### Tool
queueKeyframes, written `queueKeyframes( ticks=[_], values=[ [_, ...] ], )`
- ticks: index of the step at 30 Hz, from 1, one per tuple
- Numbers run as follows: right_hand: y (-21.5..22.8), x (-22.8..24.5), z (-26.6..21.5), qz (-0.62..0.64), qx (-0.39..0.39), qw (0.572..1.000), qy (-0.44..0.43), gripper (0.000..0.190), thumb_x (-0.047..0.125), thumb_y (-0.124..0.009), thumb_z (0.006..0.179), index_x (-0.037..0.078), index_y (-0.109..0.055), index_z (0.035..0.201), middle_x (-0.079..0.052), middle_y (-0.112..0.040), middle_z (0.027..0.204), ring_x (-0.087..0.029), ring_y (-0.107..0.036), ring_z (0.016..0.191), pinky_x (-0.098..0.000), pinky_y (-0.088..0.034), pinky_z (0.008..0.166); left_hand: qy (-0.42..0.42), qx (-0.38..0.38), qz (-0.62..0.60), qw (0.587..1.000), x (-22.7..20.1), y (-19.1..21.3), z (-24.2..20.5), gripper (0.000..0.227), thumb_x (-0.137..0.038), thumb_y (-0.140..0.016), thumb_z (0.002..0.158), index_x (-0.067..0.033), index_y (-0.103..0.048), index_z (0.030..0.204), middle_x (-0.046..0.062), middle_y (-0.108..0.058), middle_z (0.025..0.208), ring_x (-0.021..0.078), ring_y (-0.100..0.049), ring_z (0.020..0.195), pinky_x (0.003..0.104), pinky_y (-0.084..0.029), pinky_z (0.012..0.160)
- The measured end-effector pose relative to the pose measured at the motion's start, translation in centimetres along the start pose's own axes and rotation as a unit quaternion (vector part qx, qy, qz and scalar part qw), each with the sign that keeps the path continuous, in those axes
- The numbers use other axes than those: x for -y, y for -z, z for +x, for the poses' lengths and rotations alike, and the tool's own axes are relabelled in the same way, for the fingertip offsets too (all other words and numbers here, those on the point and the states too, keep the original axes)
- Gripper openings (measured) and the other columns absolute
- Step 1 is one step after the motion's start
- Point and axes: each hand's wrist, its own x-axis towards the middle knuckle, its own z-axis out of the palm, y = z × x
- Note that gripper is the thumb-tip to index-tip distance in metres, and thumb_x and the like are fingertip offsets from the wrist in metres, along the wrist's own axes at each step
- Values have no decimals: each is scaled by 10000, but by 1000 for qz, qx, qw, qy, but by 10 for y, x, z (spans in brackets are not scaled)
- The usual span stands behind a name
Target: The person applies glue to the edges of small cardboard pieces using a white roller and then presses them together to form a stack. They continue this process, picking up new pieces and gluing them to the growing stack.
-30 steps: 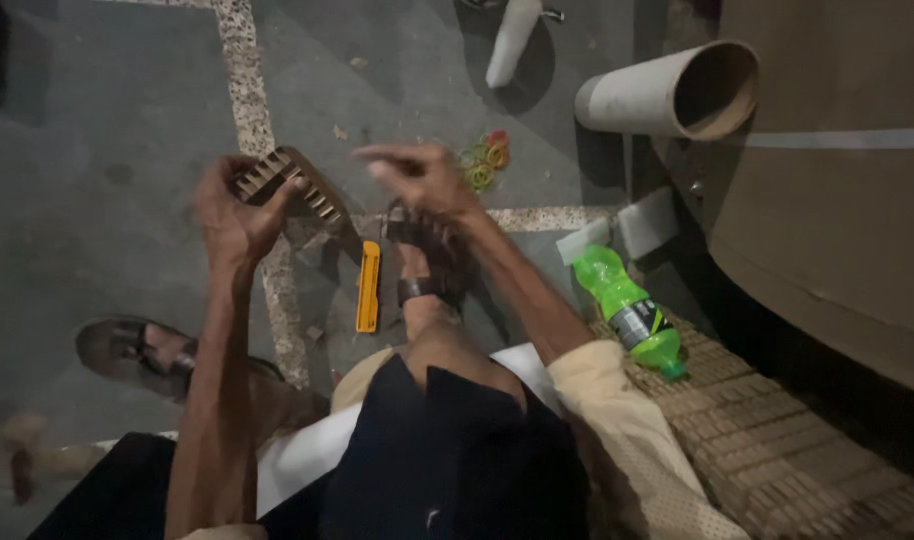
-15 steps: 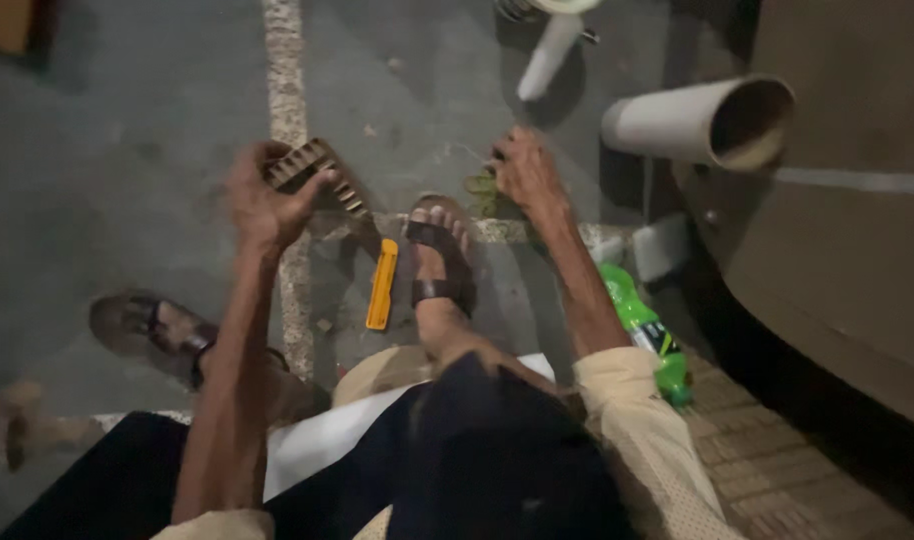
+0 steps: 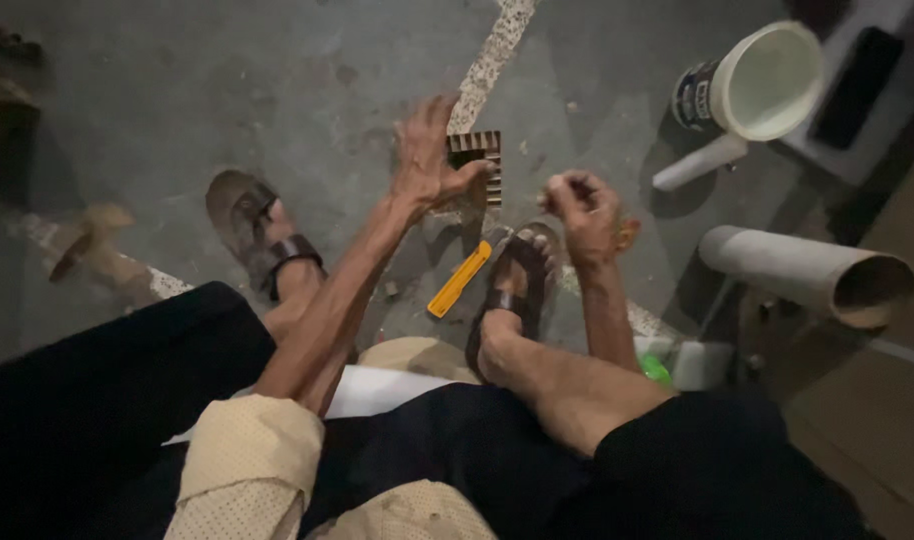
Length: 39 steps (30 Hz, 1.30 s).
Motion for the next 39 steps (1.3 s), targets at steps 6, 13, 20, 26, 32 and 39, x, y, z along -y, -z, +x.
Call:
queueKeyframes(
  ticks=[6, 13, 20, 26, 32, 39],
  values=[
    [-29, 29, -8, -71, 81, 993, 55, 99, 96, -700, 994, 8, -666, 1025, -88, -739, 907, -168, -732, 815, -309, -622, 737, 12, 66, -259, 963, -53, 43, -12, 433, -323, -822, 899, -38, -670, 1187, 110, -717, 1062, 227, -739, 929, 377, -657, 810],
    [-36, 40, -5, 422, 109, 897, -75, 158, 33, -709, 842, 52, -677, 995, -68, -671, 908, -183, -687, 899, -328, -618, 900, 12, 181, -269, 946, -46, 61, -5, 128, -172, -747, 870, -109, -730, 980, 46, -703, 875, 144, -685, 771, 323, -620, 703],
    [-10, 22, -6, -338, 155, 926, 68, 654, 95, -778, 909, 212, -576, 1520, -126, -642, 1056, -214, -639, 862, -342, -638, 792, -60, 210, 161, 962, 11, 110, 25, 651, 34, -576, 900, -322, -684, 1435, 51, -625, 978, 223, -561, 810, 380, -541, 683],
    [-38, 4, 22, -380, 194, 904, -17, 1238, 80, -865, 622, 234, -151, 1622, -141, -555, 1293, -253, -684, 861, -365, -632, 760, -25, 320, 200, 926, 26, 85, 36, 822, -37, -674, 761, -371, -519, 1496, 116, -631, 1158, 251, -589, 870, 388, -551, 753],
    [-29, -74, 44, -274, 223, 901, 252, 1192, 39, -860, 614, 91, -299, 1665, -233, -457, 1580, -424, -591, 1343, -478, -548, 1097, -13, 352, 109, 929, 64, 32, 28, 583, -34, -640, 942, -328, -670, 1445, 99, -707, 1089, 263, -659, 932, 386, -587, 766],
    [-45, -70, 11, -275, 115, 938, 179, 654, 90, -828, 804, 17, -575, 1403, -176, -693, 1239, -287, -724, 1116, -385, -599, 960, 181, 158, -240, 941, 50, 45, -13, 460, -164, -710, 850, -181, -695, 1309, 114, -676, 1372, 303, -658, 1235, 424, -552, 1045]
  ],
)
